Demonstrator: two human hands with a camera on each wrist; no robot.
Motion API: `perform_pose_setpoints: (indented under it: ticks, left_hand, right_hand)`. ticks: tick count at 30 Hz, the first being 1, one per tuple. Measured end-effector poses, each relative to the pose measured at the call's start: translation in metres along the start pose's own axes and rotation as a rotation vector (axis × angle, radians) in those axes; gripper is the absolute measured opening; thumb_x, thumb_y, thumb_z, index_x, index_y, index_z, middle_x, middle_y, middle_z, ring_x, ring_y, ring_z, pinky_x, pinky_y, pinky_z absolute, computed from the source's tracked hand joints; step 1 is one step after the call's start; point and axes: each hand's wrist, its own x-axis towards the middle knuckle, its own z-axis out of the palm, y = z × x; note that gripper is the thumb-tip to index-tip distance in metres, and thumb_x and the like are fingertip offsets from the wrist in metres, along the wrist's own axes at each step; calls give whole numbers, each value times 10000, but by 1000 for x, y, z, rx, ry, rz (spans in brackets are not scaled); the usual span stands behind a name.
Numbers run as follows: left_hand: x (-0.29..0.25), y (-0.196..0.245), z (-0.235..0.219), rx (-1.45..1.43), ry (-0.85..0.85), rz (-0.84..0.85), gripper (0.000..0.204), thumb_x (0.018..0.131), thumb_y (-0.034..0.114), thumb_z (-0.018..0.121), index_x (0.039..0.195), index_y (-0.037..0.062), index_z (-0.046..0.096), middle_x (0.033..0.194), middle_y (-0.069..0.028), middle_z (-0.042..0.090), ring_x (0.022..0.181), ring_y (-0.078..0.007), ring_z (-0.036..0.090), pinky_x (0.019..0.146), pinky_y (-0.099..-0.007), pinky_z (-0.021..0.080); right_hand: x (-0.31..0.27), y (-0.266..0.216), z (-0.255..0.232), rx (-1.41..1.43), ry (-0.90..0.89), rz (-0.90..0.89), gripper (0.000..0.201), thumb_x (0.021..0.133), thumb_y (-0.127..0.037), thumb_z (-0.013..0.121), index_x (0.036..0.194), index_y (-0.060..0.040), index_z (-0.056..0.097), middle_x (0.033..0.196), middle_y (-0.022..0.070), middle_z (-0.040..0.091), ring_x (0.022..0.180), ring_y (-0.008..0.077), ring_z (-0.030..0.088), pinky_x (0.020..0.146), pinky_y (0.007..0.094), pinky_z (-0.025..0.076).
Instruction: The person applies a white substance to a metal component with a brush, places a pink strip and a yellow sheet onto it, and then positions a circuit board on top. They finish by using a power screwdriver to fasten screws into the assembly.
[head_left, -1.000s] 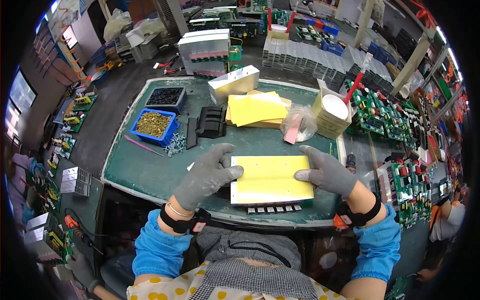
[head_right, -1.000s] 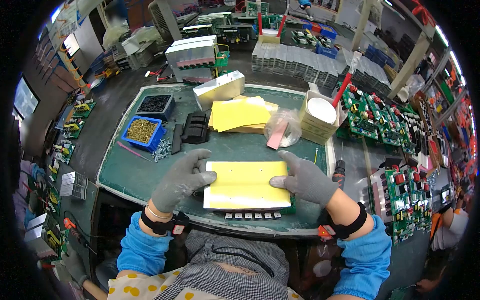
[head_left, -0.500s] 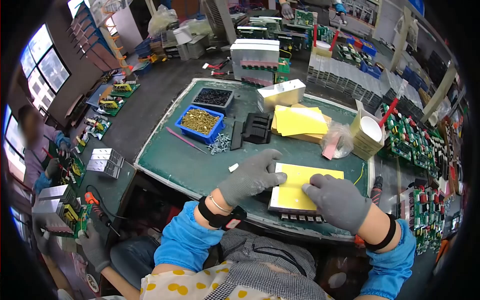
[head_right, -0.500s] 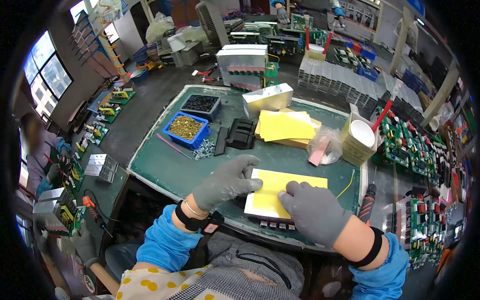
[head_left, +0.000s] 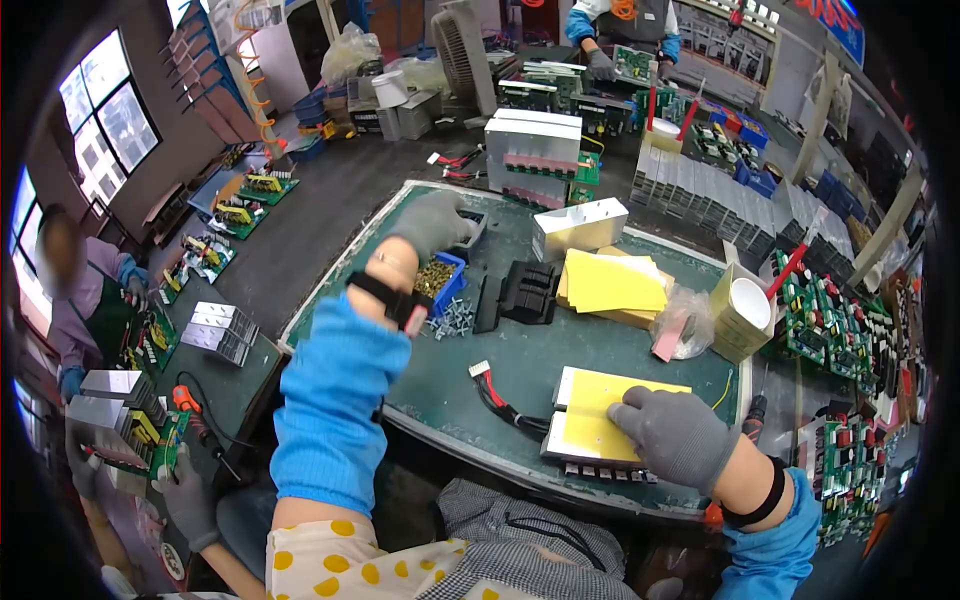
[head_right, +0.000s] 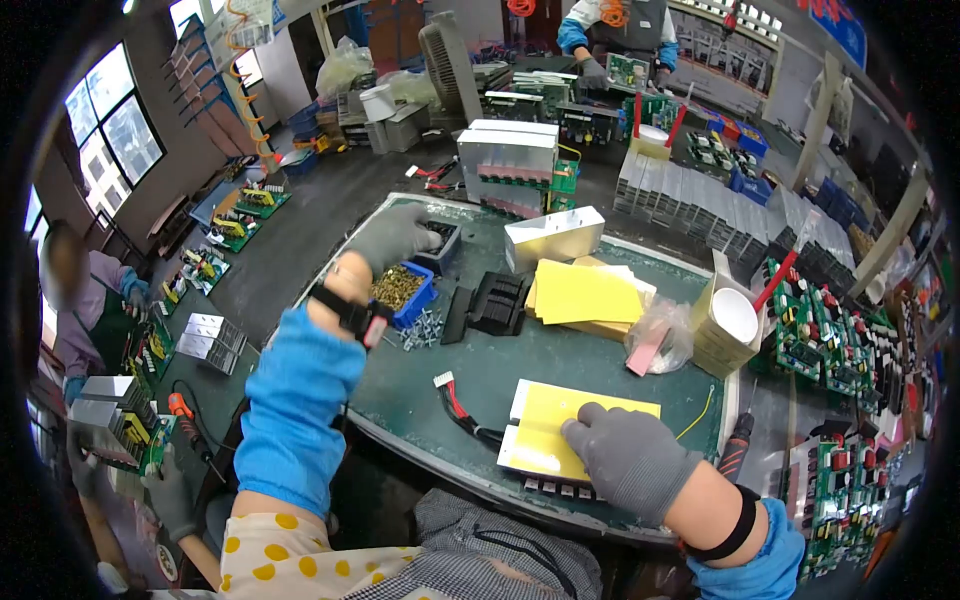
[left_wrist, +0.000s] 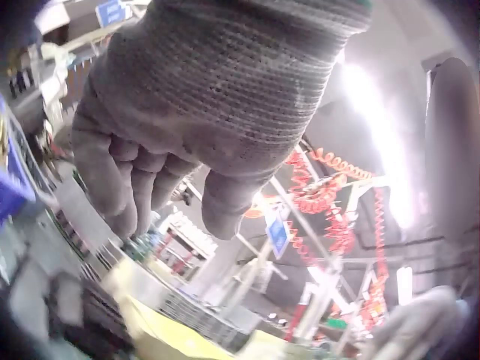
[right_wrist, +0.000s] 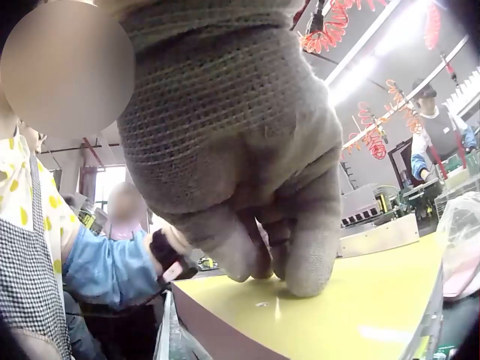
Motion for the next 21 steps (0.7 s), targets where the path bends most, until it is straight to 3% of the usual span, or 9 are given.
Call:
perform_pose_setpoints:
  ticks: [1, 4, 7, 8, 9, 12, 17, 20, 21]
  left_hand:
    - [32, -20, 7, 152, -22, -68, 416, 762, 283, 740, 1058, -8, 714, 1056, -216, 714, 966, -347, 688, 855, -420, 530]
    - [67, -24, 12, 477, -195, -234, 478, 727, 353, 772, 1116, 75, 748, 1202, -179, 693, 1104, -348, 670, 944, -418, 531]
    - [90, -43, 36, 481, -248, -254, 559, 706, 384, 804, 1178, 93, 731, 1257, -174, 671, 1137, -350, 659, 980, -423, 517]
    - [95, -45, 39, 510, -269, -241, 499, 781, 362, 742, 1197, 89, 720, 1286, -182, 652, 1162, -362, 645, 1001, -433, 505]
    - [105, -57, 48, 530, -244, -215, 451, 821, 333, 692, 1197, 85, 719, 1288, -187, 647, 1170, -363, 640, 1000, -438, 504]
    - [126, -84, 63, 626, -217, -95, 355, 902, 229, 558, 1172, 73, 728, 1285, -201, 639, 1182, -370, 629, 986, -451, 507]
    - [97, -69, 50, 554, -13, -109, 298, 910, 202, 530, 1026, 57, 763, 1122, -194, 708, 1041, -373, 683, 886, -452, 542]
    - [95, -75, 54, 419, 141, -122, 290, 826, 228, 599, 966, 37, 765, 1071, -200, 705, 1015, -390, 669, 902, -457, 521]
    - [91, -71, 54, 396, 191, -52, 240, 926, 147, 552, 1009, 37, 749, 1017, -175, 740, 923, -316, 714, 795, -411, 563]
  right_hand:
    - [0, -1, -1, 6, -17, 9, 302, 844, -97, 630, 1127, 7, 601, 1047, 190, 616, 911, 350, 676, 769, 424, 567]
    - [1, -2, -3, 9, -47, 21, 328, 831, -91, 642, 1137, 14, 593, 1054, 187, 613, 920, 342, 674, 765, 416, 568]
    - [-2, -1, 4, 2, 28, -4, 329, 828, -88, 618, 1132, 33, 583, 1031, 182, 605, 877, 327, 664, 728, 411, 568]
    - [-3, -2, 6, 7, 40, -6, 328, 827, -87, 612, 1130, 36, 582, 1024, 182, 603, 866, 325, 662, 719, 410, 568]
    - [-3, -2, 10, 3, 58, 14, 354, 829, -109, 616, 1166, -7, 587, 1032, 154, 602, 865, 327, 658, 716, 419, 560]
    - [-3, -3, 10, 0, 51, 20, 353, 828, -100, 608, 1165, 1, 583, 1011, 152, 596, 850, 319, 653, 705, 412, 559]
    - [-4, -4, 9, -14, 59, 7, 346, 824, -98, 606, 1152, 9, 580, 994, 153, 591, 840, 312, 650, 698, 408, 556]
    - [-4, -6, 10, -32, 78, 4, 339, 828, -107, 605, 1146, 9, 582, 993, 155, 590, 840, 313, 649, 702, 409, 555]
    - [-5, -6, 12, -37, 79, 6, 337, 830, -111, 605, 1144, 9, 583, 993, 155, 590, 841, 313, 649, 705, 409, 555]
